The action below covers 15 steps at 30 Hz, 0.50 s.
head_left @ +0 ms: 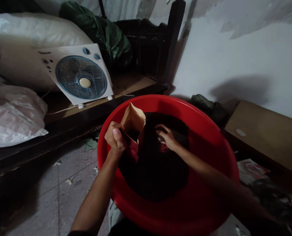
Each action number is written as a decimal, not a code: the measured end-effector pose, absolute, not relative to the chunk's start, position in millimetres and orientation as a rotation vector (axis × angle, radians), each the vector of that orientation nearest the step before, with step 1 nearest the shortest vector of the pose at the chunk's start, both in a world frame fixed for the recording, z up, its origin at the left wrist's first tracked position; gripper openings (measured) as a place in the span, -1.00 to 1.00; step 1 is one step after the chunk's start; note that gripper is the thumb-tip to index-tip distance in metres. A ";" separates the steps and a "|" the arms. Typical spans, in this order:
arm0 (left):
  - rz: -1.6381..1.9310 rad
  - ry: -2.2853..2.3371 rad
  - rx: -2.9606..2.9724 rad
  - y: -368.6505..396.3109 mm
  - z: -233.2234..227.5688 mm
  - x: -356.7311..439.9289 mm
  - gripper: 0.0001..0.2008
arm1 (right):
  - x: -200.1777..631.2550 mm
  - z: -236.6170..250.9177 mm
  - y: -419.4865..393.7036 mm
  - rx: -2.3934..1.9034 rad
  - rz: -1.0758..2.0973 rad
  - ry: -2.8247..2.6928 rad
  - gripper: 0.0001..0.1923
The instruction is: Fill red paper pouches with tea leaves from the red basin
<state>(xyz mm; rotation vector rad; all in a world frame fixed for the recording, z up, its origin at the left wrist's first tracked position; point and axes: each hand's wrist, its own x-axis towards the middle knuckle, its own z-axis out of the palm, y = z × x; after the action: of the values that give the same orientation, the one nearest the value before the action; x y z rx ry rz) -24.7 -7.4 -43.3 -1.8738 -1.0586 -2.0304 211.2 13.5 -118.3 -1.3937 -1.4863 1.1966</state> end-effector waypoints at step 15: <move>-1.929 -1.074 -1.993 -9.7 -49.9 -22.7 -0.65 | 117.0 57.0 33.2 -0.529 1.154 -1.127 -0.76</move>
<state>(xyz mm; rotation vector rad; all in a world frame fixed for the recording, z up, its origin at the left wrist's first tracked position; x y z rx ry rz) -22.7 -9.7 -49.9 -1.9929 -1.0736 -1.9292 117.0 33.2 57.0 -0.5291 -1.1267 1.1544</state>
